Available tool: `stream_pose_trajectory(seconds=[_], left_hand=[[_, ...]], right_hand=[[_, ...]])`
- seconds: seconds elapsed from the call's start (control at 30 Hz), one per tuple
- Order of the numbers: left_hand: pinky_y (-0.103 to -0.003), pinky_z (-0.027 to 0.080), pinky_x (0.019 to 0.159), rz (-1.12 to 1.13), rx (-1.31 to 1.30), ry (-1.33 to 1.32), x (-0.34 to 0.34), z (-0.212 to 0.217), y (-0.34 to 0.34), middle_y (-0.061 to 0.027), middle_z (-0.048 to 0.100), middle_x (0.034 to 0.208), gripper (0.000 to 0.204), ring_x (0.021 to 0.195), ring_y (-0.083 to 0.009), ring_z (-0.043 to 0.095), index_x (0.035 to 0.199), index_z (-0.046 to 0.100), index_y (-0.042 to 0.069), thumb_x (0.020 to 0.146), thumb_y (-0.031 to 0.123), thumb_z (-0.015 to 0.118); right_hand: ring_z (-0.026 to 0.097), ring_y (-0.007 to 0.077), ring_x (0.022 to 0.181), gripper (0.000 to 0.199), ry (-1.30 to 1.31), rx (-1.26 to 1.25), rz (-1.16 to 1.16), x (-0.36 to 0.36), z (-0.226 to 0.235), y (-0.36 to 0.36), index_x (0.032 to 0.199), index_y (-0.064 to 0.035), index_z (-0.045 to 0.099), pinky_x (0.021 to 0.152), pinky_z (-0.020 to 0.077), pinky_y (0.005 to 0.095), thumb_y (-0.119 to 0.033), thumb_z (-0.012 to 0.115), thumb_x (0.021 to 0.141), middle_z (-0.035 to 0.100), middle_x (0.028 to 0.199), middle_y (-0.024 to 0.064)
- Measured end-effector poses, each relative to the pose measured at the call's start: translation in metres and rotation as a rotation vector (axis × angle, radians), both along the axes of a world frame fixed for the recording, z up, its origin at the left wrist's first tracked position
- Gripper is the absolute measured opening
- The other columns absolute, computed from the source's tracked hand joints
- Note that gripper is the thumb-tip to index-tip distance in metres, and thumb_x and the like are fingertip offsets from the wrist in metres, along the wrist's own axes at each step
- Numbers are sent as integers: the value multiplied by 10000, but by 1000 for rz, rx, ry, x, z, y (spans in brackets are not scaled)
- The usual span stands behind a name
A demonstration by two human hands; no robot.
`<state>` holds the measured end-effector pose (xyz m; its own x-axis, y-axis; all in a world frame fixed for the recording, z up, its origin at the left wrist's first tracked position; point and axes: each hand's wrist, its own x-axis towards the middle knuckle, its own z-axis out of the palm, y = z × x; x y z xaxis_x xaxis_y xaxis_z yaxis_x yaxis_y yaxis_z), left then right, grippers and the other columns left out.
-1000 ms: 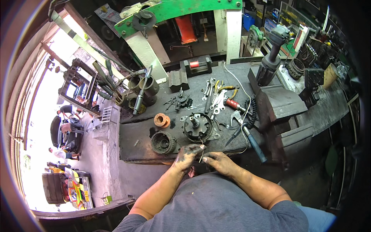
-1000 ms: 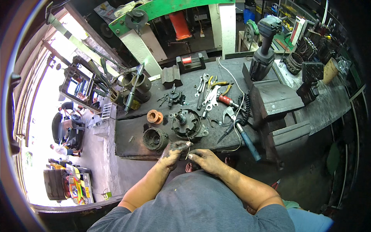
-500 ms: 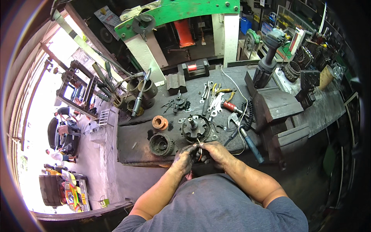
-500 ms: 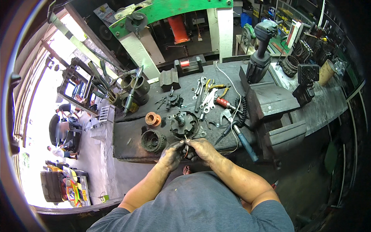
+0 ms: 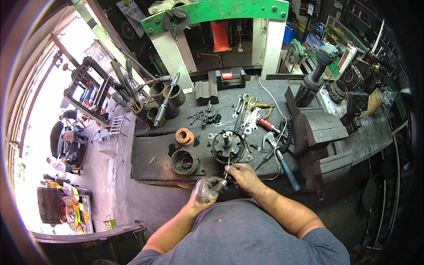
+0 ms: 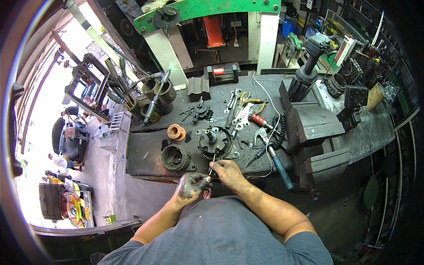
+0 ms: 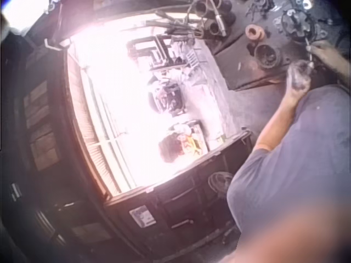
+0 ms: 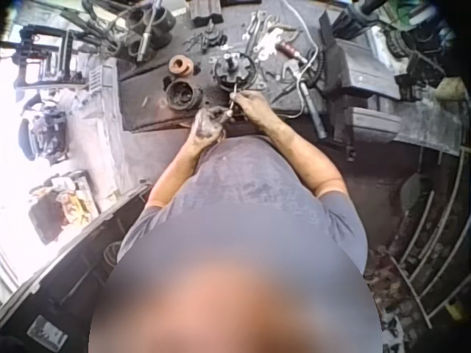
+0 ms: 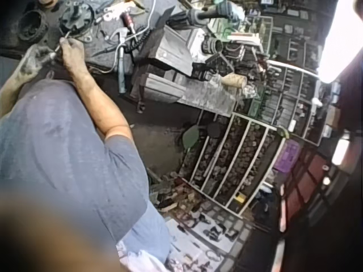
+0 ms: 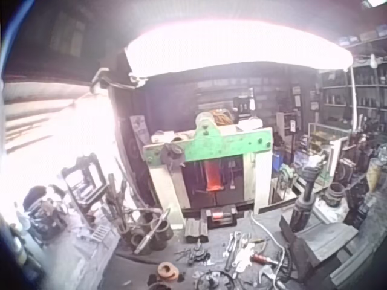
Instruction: The person assembles a mechanical component on a workbench, using a screwdriver to tighten a bolt and inserting a cylindrical metal part into a housing. The person repeatedly adjusts and repositions the assembly while another person stands nearby.
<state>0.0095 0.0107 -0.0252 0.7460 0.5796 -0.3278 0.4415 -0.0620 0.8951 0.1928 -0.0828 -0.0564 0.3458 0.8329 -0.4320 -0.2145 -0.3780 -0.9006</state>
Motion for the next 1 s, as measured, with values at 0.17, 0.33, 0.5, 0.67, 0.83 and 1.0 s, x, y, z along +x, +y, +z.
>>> stream_pose_trajectory(seconds=[0.17,0.33,0.5,0.67,0.83,1.0], left_hand=[[-415,556,735,-59,92,116,6,15,-4,-190,774,855,304,726,-247,700,1071,789,-10,1052,283,709],[-422,551,703,-110,164,114,14,25,-8,-171,749,802,296,723,-290,723,997,770,-4,1048,280,703],[-384,530,613,-117,267,59,16,25,-9,-157,748,726,352,624,-206,692,902,749,-31,1067,277,712],[-392,521,611,-66,146,36,17,16,-13,-156,736,728,355,623,-212,669,901,736,-30,1059,288,723],[-390,517,610,-116,234,42,17,8,-13,-142,729,717,351,621,-203,657,886,728,-22,1061,282,713],[-448,513,648,-163,282,68,20,9,-13,-188,691,756,277,665,-345,642,926,724,3,1021,263,709]], right_hand=[[576,116,577,406,115,25,-41,1,-3,0,953,-9,774,531,467,310,-378,669,1086,669,726,27],[584,100,578,356,204,50,-83,0,-3,1,971,0,767,515,474,294,-334,708,1078,681,746,25],[590,96,591,331,228,45,-112,3,-5,2,989,18,756,511,475,292,-301,730,1071,691,782,39],[589,109,588,302,301,70,-169,2,-8,2,995,22,759,515,474,296,-271,728,1062,682,785,43],[587,121,589,324,220,76,-160,3,-9,0,989,30,756,535,480,306,-278,694,1070,667,756,40],[587,122,569,322,67,74,-150,-1,-13,4,1009,20,731,514,480,296,-280,647,1089,644,733,43]])
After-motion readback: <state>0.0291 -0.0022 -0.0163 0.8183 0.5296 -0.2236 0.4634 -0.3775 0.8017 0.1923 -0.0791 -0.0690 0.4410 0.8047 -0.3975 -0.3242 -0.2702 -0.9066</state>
